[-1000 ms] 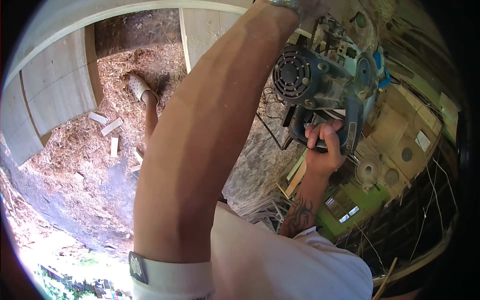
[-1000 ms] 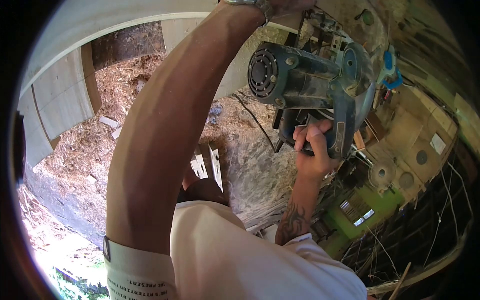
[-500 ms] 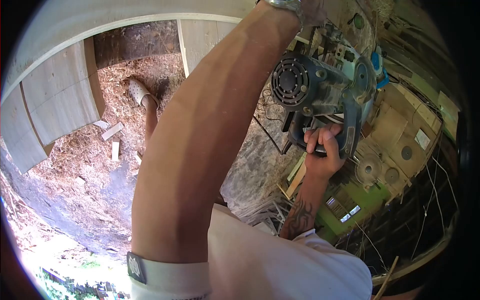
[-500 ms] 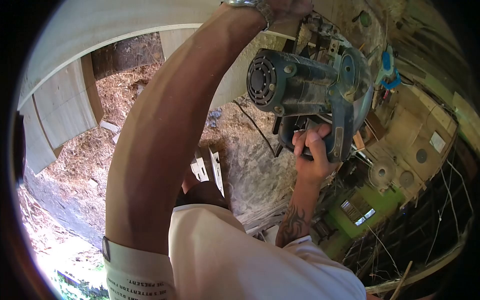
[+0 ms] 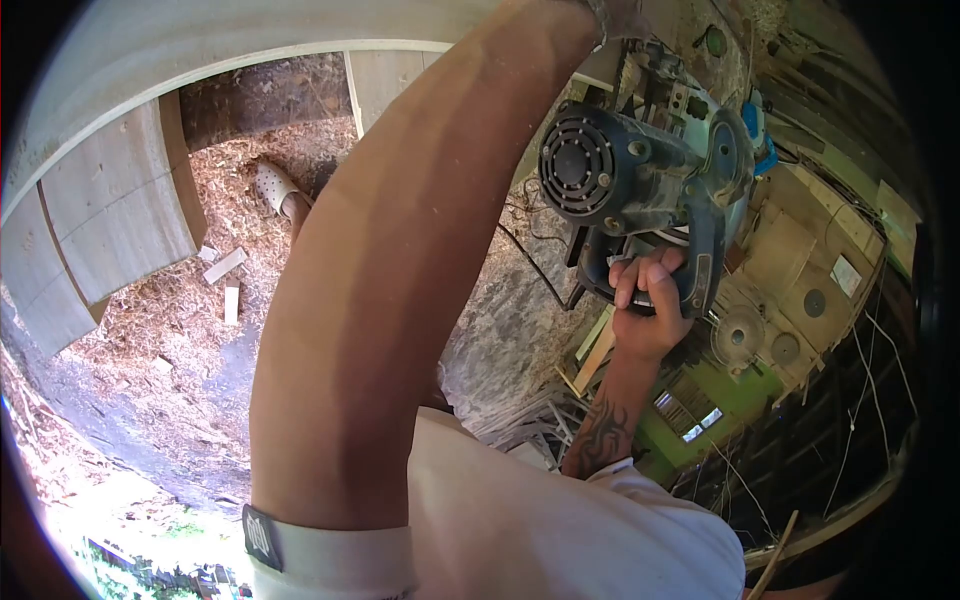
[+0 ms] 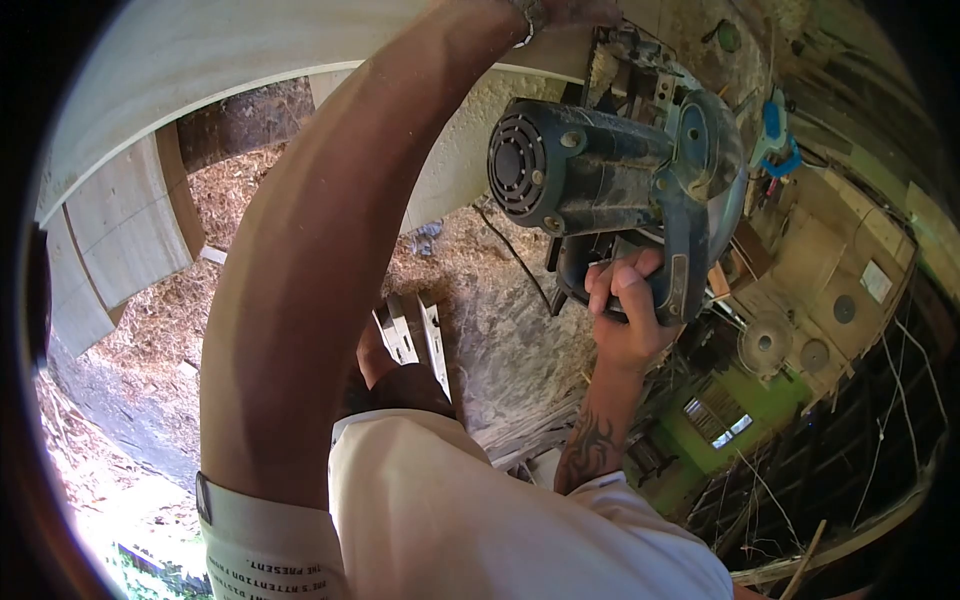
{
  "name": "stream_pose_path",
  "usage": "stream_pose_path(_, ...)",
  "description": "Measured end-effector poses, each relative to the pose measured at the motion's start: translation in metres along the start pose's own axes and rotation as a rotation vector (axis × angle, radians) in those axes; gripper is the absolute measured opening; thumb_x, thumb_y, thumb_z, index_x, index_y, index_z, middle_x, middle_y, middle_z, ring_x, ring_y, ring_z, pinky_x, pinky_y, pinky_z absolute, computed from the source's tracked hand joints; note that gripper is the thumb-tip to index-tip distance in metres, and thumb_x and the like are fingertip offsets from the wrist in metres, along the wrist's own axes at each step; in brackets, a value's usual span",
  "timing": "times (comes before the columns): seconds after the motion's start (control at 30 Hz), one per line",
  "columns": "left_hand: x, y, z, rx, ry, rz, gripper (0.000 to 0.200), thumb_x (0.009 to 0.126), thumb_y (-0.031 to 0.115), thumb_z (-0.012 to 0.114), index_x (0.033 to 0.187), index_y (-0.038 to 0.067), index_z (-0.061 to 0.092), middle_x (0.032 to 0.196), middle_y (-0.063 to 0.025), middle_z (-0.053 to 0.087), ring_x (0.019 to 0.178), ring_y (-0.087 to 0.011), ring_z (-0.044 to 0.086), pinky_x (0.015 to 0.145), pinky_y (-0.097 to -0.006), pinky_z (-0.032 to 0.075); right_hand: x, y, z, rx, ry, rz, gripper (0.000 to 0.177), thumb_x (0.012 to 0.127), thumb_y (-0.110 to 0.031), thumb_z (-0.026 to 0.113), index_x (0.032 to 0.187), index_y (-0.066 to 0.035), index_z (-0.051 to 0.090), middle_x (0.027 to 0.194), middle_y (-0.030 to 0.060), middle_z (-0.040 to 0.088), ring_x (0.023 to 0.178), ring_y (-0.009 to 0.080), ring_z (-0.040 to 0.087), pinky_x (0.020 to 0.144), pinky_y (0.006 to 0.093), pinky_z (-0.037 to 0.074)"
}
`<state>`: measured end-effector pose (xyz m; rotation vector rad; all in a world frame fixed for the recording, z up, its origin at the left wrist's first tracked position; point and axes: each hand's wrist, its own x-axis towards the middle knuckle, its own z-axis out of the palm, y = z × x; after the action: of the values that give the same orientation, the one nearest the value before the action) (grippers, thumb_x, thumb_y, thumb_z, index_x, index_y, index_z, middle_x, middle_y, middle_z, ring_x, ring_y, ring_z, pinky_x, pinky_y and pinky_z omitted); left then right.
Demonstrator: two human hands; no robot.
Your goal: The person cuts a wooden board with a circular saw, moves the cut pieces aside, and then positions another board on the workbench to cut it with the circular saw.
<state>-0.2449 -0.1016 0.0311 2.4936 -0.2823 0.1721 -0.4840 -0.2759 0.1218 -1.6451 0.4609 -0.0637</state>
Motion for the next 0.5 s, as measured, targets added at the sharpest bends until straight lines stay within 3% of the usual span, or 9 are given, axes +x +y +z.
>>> stream_pose_path(0.3,0.005,-0.003,0.005,-0.005,0.028,-0.002,0.060,0.072,0.058,0.076,0.114,0.015,0.069,0.127,-0.0087,0.061,0.125,-0.0238,0.051,0.105,-0.0464,0.033,0.005,-0.004,0.000,0.004,-0.034,0.005,0.018,0.084,0.004,0.055,0.099,-0.005,0.051,0.069,0.0073,0.051,0.049,0.0177,0.050,0.061,0.0410,0.045)
stream_pose_path(0.5,0.020,-0.003,0.008,-0.017,-0.058,-0.023,0.048,0.074,0.051,0.078,0.107,0.016,0.072,0.119,-0.0087,0.066,0.118,-0.0234,0.057,0.101,-0.0448,0.037,0.010,-0.007,0.002,-0.002,-0.052,0.007,0.017,0.084,0.004,0.055,0.098,-0.004,0.051,0.068,0.0071,0.050,0.049,0.0177,0.050,0.061,0.0407,0.045)
